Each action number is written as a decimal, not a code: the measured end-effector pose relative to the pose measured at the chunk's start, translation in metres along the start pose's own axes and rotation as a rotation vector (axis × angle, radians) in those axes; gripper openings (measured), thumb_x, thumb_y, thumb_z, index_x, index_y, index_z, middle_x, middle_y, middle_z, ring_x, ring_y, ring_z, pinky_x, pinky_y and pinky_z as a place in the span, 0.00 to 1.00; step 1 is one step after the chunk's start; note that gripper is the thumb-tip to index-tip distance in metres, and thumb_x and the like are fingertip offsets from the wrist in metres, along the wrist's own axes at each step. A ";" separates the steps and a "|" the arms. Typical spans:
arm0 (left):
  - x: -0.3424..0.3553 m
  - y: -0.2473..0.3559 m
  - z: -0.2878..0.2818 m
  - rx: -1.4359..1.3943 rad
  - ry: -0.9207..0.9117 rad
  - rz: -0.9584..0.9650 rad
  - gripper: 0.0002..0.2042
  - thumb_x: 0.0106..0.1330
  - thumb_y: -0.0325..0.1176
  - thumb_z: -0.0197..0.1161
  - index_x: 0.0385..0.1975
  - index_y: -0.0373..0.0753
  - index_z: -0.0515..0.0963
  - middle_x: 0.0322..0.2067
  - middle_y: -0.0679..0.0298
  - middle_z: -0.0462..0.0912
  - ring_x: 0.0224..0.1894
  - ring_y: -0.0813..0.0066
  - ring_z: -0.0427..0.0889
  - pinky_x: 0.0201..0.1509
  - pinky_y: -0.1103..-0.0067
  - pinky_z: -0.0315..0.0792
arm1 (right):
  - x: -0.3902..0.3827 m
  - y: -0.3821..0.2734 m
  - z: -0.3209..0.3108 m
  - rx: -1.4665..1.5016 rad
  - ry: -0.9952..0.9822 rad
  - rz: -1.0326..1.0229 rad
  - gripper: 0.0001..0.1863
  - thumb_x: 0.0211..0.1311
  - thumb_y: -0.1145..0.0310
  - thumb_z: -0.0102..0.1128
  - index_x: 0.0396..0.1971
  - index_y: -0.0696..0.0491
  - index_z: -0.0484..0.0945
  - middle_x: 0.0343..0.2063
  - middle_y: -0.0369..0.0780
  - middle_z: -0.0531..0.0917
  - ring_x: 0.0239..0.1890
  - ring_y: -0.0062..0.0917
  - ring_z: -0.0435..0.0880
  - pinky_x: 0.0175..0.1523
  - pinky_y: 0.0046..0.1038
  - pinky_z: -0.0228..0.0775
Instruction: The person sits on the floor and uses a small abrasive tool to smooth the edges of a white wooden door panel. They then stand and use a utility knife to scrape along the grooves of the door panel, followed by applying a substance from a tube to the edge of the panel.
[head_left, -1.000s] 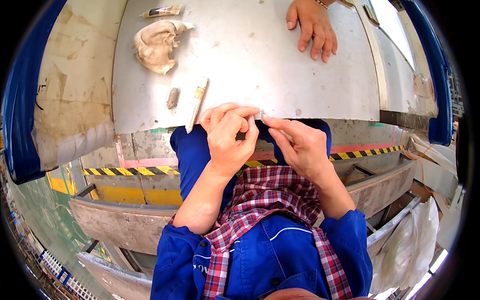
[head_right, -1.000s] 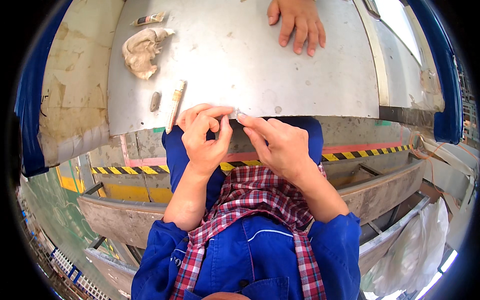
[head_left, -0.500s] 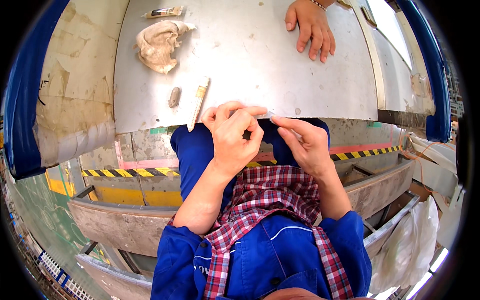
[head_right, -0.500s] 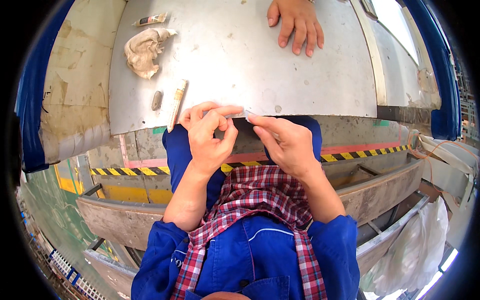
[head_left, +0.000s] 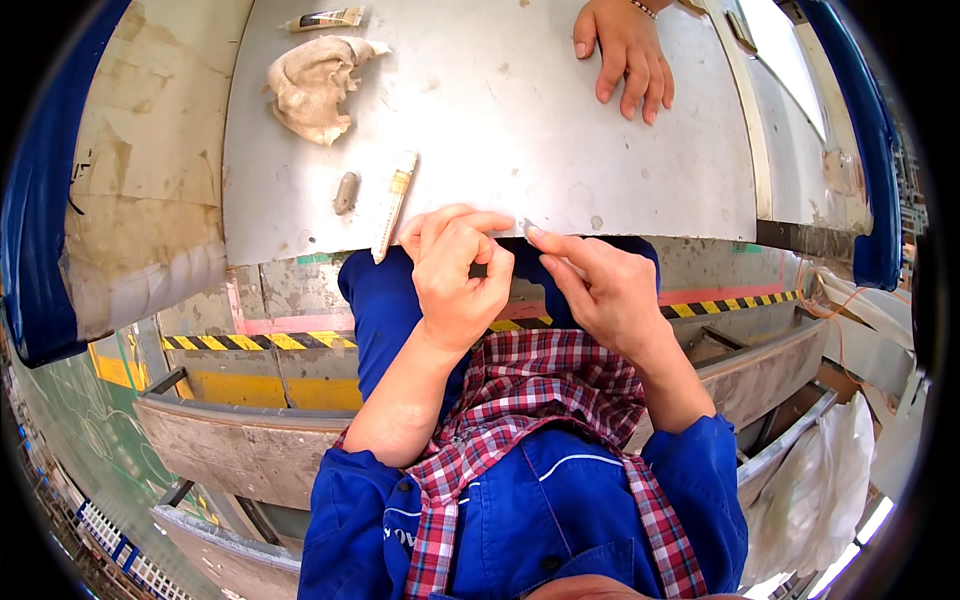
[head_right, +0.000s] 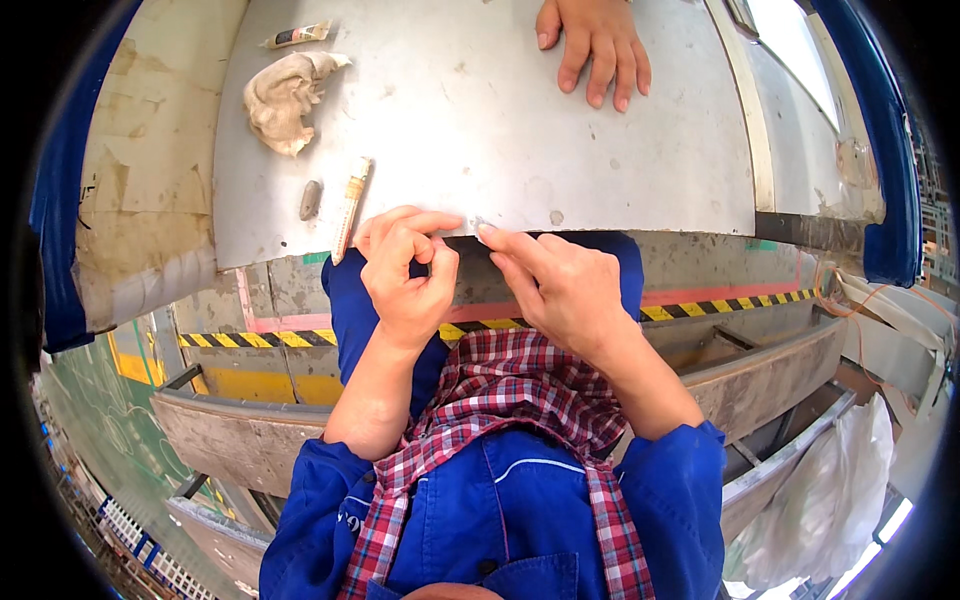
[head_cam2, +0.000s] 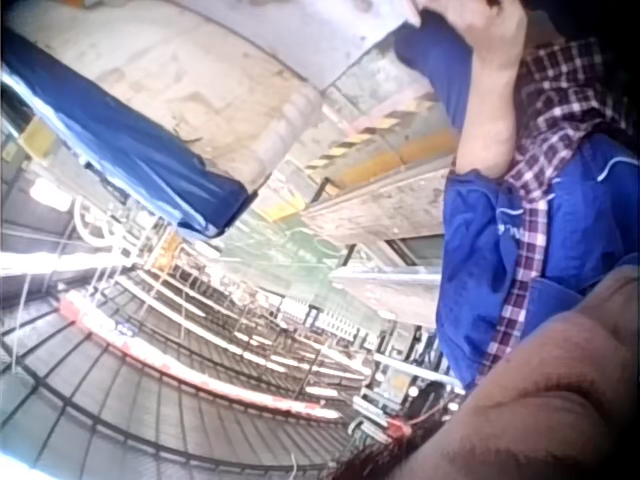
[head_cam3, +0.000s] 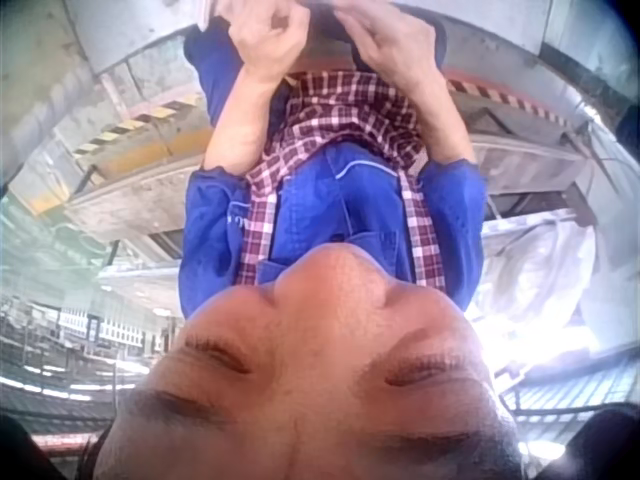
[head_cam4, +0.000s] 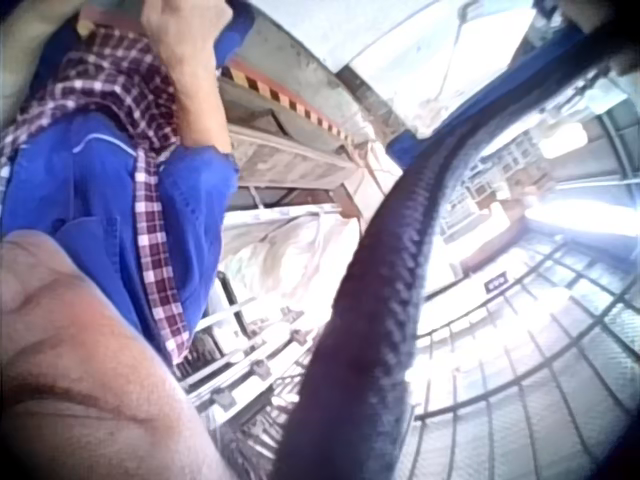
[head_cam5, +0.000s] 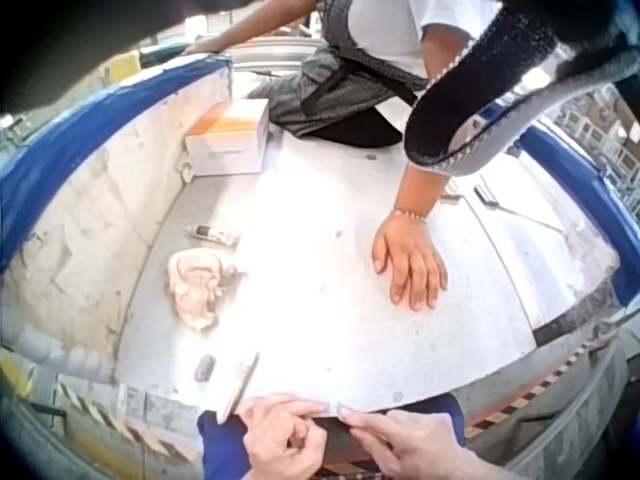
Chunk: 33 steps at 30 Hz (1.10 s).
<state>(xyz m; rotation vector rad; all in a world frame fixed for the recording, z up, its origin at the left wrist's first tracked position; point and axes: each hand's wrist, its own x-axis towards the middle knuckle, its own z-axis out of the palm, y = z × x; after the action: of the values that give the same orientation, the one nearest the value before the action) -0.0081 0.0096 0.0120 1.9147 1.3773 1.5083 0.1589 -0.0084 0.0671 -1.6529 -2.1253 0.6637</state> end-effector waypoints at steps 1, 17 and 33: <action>0.000 0.000 0.000 0.001 -0.002 -0.002 0.13 0.44 0.17 0.58 0.16 0.41 0.60 0.30 0.67 0.85 0.36 0.70 0.77 0.50 0.74 0.60 | -0.001 0.002 0.001 -0.011 -0.001 -0.008 0.14 0.56 0.74 0.62 0.44 0.50 0.82 0.31 0.41 0.84 0.28 0.27 0.84 0.32 0.23 0.73; -0.001 -0.002 0.002 -0.028 0.018 0.008 0.10 0.43 0.19 0.60 0.16 0.41 0.66 0.30 0.67 0.83 0.36 0.68 0.77 0.49 0.73 0.59 | -0.008 0.023 0.005 0.026 0.116 -0.124 0.16 0.55 0.69 0.64 0.45 0.41 0.82 0.15 0.35 0.72 0.15 0.24 0.71 0.20 0.26 0.62; -0.002 -0.001 0.001 0.006 0.007 -0.006 0.13 0.42 0.18 0.58 0.16 0.41 0.61 0.32 0.66 0.85 0.37 0.67 0.77 0.50 0.74 0.61 | 0.000 0.017 0.001 -0.117 0.063 -0.184 0.14 0.56 0.66 0.63 0.43 0.39 0.82 0.14 0.34 0.72 0.14 0.24 0.73 0.18 0.26 0.62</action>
<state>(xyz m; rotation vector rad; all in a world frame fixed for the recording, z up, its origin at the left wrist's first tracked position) -0.0078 0.0090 0.0097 1.9087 1.3914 1.5114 0.1720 -0.0055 0.0567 -1.4897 -2.2737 0.4344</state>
